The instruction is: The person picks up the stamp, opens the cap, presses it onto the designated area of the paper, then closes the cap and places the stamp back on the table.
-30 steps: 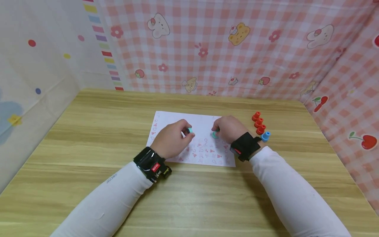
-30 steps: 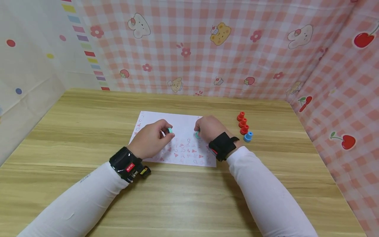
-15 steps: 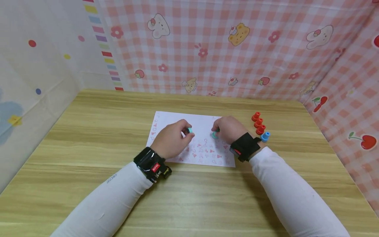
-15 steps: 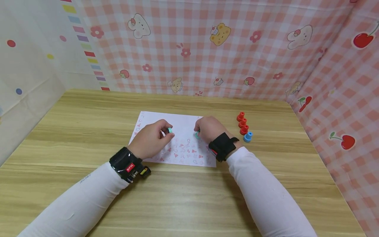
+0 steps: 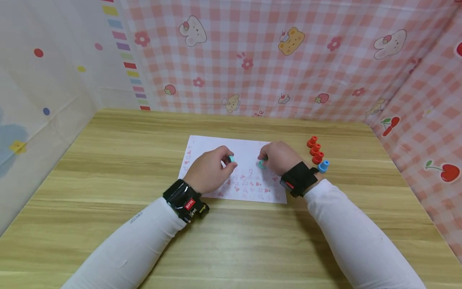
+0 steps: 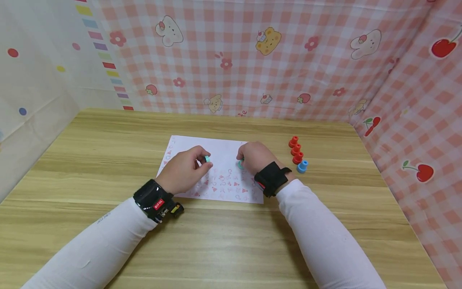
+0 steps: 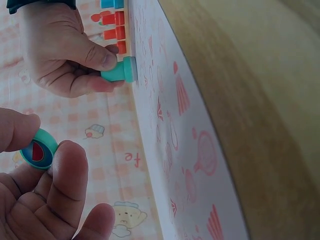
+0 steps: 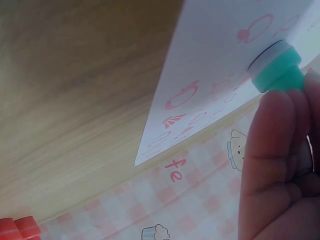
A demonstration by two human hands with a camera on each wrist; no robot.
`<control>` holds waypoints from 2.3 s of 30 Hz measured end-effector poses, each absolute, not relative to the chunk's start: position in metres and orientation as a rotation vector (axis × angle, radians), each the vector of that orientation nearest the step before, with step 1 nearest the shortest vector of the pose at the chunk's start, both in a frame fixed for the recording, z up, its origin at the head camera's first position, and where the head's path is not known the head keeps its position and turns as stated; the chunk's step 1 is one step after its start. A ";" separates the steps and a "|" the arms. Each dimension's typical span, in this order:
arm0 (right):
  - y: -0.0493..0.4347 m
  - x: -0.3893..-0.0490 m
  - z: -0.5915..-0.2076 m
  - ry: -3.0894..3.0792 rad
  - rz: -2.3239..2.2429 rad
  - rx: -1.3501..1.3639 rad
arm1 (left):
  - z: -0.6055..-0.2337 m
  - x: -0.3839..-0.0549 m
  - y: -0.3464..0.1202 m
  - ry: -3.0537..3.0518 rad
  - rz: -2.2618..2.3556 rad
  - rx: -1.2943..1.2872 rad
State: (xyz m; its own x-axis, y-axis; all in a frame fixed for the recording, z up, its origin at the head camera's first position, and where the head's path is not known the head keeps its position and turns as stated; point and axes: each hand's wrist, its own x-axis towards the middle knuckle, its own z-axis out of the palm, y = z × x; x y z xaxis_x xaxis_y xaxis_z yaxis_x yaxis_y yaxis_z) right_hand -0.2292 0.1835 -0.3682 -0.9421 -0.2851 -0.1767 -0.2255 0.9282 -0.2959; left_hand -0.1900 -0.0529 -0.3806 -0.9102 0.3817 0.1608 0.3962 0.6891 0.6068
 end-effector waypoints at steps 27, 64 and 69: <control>0.201 -0.221 -0.359 2.878 -0.879 -0.225 | -0.382 -0.189 -0.053 -2.876 -1.052 -0.656; 0.171 -0.190 -0.366 2.307 -1.768 -0.213 | -0.378 -0.189 -0.048 -2.816 -1.411 -0.688; 0.169 -0.189 -0.367 2.320 -1.752 -0.242 | -0.379 -0.190 -0.048 -2.802 -1.437 -0.709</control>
